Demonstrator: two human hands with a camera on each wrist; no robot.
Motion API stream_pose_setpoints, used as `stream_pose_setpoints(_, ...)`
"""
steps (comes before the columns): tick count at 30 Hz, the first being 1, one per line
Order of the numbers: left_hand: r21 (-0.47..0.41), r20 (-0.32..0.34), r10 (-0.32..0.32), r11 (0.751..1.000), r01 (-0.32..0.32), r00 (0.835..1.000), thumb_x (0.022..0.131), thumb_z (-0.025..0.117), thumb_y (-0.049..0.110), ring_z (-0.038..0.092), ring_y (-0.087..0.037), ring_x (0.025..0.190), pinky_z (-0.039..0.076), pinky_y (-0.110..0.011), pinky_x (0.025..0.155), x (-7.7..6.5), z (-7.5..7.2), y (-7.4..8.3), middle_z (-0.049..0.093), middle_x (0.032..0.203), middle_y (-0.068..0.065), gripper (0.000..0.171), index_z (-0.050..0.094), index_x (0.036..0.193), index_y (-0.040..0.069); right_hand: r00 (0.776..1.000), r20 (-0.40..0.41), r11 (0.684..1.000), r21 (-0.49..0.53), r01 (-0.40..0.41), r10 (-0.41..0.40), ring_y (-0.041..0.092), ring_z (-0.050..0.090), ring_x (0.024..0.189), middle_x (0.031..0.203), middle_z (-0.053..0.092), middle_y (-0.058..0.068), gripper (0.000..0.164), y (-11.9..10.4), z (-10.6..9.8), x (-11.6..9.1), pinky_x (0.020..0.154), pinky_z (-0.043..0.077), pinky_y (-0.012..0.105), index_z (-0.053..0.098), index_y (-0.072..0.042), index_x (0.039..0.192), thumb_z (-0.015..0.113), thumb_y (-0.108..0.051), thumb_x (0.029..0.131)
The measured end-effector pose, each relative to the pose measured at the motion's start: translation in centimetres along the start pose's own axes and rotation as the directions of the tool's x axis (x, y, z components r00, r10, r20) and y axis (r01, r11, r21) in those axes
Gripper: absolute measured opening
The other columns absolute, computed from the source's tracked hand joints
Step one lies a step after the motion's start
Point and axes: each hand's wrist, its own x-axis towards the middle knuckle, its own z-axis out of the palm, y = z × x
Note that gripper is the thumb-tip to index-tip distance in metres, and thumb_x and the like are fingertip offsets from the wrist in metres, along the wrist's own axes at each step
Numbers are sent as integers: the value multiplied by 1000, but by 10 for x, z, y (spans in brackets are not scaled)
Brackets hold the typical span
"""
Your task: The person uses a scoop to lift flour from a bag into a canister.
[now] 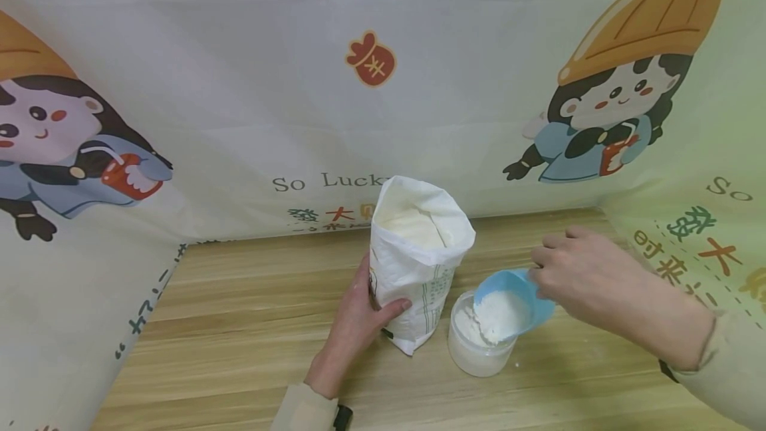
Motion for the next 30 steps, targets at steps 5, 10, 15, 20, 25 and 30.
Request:
stream_pose_setpoints(5, 4, -4, 0, 1000, 0, 1000, 82, 90, 31, 47, -37, 140, 38, -56, 115, 0, 0, 0, 45, 156, -19, 109, 22, 164, 14, 1000, -14, 1000, -4, 6, -7, 15, 46, 65, 68, 50, -7, 17, -1, -1, 1, 56, 34, 29, 74, -22, 75, 91, -24, 73)
stream_pose_setpoints(10, -2, -7, 7, 1000, -7, 1000, 83, 89, 32, 47, -38, 139, 39, -57, 114, 0, 0, 0, 46, 156, -20, 107, 22, 164, 14, 1000, -6, 1000, -6, 2, -2, 15, 46, 66, 69, 51, -6, 18, -2, -3, 1, 57, 35, 29, 76, -21, 76, 93, -19, 70)
stream_pose_setpoints(15, -10, -4, 8, 1000, -8, 1000, 83, 89, 33, 47, -38, 140, 38, -58, 114, 1, 0, -1, 45, 156, -20, 107, 22, 164, 14, 1000, -10, 1000, -5, 4, -4, 16, 50, 68, 73, 55, -6, 20, -1, -1, 0, 57, 36, 29, 75, -21, 77, 94, -22, 69)
stream_pose_setpoints(20, -4, -4, 9, 1000, -9, 1000, 83, 89, 33, 46, -38, 140, 38, -58, 115, 1, 0, -2, 45, 156, -20, 107, 22, 164, 14, 999, -37, 1000, 25, 1, 0, 16, 53, 70, 73, 57, -6, 24, 4, 3, -5, 57, 40, 30, 75, -21, 78, 94, -31, 69)
stream_pose_setpoints(25, 12, -2, 0, 1000, 0, 1000, 82, 89, 33, 46, -38, 141, 38, -57, 115, 1, 1, -1, 44, 158, -19, 108, 22, 164, 15, 997, -53, 994, 97, -50, 55, 17, 56, 72, 74, 58, -7, 29, 9, 9, -15, 61, 46, 34, 72, -20, 78, 96, -33, 69)
stream_pose_setpoints(30, 9, -1, -17, 1000, 17, 1000, 82, 90, 32, 45, -37, 142, 37, -56, 116, 0, 1, 0, 43, 159, -18, 109, 21, 165, 16, 992, -57, 980, 171, -105, 116, 16, 53, 70, 73, 55, -11, 28, 10, 16, -24, 65, 51, 37, 72, -21, 80, 96, -30, 70)
